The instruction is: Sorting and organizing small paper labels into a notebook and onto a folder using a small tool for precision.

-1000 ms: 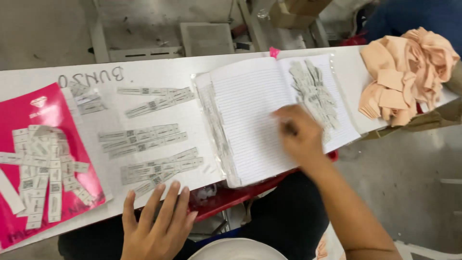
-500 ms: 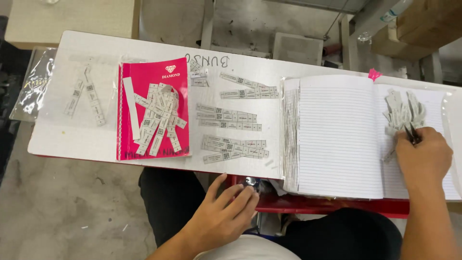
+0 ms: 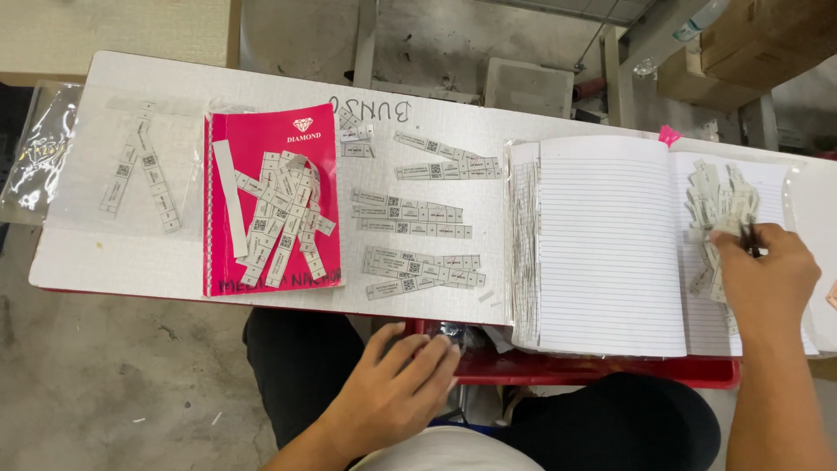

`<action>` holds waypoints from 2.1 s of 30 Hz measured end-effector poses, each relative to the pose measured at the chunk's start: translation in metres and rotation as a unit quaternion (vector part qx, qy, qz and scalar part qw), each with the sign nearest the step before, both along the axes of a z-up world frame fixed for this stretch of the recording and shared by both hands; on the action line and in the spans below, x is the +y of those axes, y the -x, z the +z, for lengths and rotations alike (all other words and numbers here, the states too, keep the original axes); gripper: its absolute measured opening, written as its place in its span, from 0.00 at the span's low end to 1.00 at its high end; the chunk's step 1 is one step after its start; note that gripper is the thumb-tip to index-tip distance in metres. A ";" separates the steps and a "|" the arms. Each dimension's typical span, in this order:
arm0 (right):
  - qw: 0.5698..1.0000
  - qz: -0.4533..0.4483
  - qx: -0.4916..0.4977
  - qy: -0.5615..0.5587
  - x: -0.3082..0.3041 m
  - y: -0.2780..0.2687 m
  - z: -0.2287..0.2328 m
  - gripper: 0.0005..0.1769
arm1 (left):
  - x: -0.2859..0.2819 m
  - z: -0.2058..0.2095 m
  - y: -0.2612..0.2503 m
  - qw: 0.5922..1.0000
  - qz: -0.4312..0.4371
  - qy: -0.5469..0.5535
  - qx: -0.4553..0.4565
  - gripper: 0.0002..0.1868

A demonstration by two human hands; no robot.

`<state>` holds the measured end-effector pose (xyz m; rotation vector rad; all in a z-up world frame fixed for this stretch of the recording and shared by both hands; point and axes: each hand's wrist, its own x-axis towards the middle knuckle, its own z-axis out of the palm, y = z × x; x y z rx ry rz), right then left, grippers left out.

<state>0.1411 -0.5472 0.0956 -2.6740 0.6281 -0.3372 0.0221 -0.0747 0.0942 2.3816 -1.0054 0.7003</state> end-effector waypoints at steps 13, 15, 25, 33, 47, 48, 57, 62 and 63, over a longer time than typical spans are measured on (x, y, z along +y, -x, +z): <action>0.928 0.243 -0.023 0.282 0.158 -0.009 0.025 0.11 | 0.012 0.006 0.004 0.998 0.063 0.009 -0.005 0.12; 0.930 0.232 0.038 0.281 0.157 -0.010 0.028 0.10 | 0.015 0.001 0.004 0.997 0.068 0.012 0.017 0.13; 0.970 0.179 0.162 0.031 0.201 -0.014 0.088 0.43 | 0.007 -0.005 0.002 0.997 0.065 0.032 0.010 0.11; 0.899 0.413 0.141 0.044 0.261 -0.031 0.007 0.22 | 0.010 -0.006 0.004 0.996 0.065 0.035 0.046 0.11; 0.853 0.475 0.034 -0.212 0.266 0.004 0.049 0.06 | -0.022 0.001 -0.033 0.553 0.056 0.607 0.568 0.20; 0.854 0.476 0.032 -0.210 0.265 0.014 0.051 0.06 | -0.027 0.000 -0.039 0.554 0.053 0.608 0.566 0.20; 0.843 0.409 0.065 -0.343 0.258 0.081 0.041 0.07 | -0.038 0.027 -0.035 0.572 0.073 0.694 0.432 0.13; 0.842 0.268 0.110 -0.454 0.254 0.094 0.014 0.08 | -0.040 0.001 -0.012 0.563 -0.004 0.707 0.427 0.45; 0.842 0.269 0.111 -0.455 0.256 0.097 0.014 0.08 | -0.041 0.010 -0.011 0.564 -0.003 0.707 0.427 0.45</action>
